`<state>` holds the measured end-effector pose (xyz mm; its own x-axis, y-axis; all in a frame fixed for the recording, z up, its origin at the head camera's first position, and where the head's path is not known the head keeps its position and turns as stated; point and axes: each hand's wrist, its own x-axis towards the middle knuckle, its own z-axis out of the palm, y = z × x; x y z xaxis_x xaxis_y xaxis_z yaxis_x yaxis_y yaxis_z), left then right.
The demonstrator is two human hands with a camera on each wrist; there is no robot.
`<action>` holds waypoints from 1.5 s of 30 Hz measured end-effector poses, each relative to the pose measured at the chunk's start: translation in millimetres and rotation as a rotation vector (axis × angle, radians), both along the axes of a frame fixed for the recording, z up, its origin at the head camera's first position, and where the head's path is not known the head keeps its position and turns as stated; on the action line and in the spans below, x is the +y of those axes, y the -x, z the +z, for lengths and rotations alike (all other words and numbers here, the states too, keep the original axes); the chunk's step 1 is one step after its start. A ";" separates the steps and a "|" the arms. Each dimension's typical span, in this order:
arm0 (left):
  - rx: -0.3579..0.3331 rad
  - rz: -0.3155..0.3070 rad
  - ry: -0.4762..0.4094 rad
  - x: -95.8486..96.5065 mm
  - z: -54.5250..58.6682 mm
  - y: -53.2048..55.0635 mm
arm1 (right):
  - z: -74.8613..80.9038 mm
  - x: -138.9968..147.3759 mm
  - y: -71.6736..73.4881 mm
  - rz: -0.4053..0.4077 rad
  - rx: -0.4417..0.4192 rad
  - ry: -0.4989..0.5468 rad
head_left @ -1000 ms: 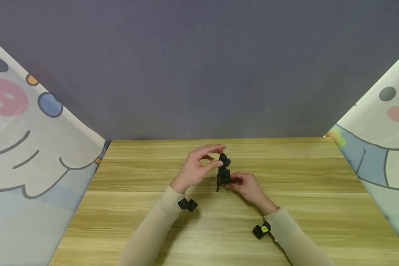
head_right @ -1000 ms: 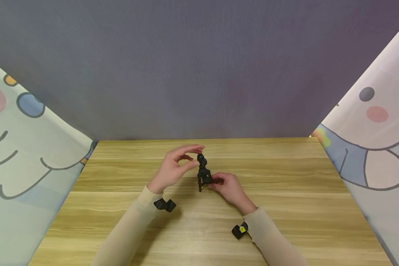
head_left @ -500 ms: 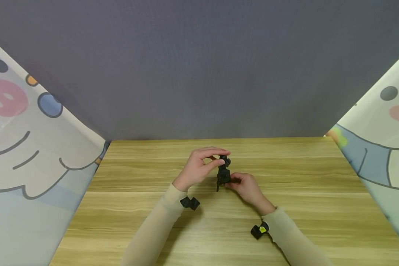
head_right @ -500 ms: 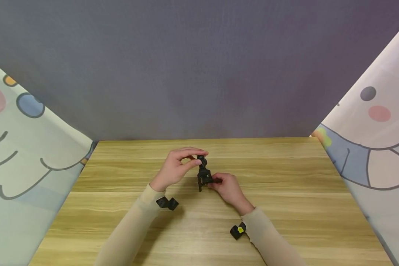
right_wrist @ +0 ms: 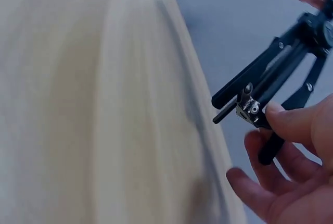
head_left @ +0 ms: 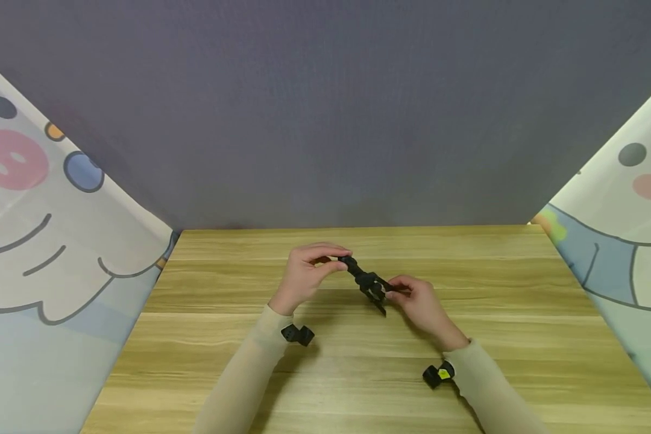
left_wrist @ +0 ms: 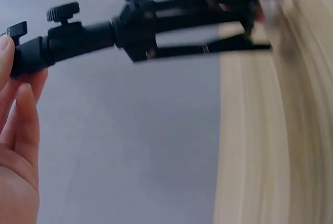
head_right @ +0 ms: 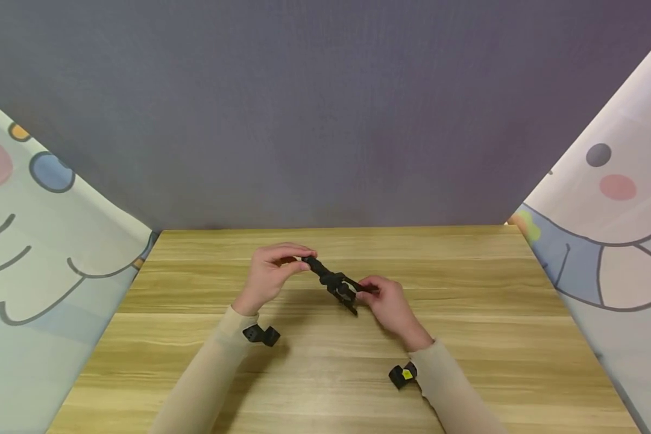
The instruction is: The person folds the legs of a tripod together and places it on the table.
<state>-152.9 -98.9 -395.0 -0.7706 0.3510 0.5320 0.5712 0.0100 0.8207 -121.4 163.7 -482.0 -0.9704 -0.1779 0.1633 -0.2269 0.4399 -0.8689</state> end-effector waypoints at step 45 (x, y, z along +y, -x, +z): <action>0.145 0.033 0.907 -41.6 -57.5 8.9 | -1.0 30.8 4.8 -0.024 0.376 -0.206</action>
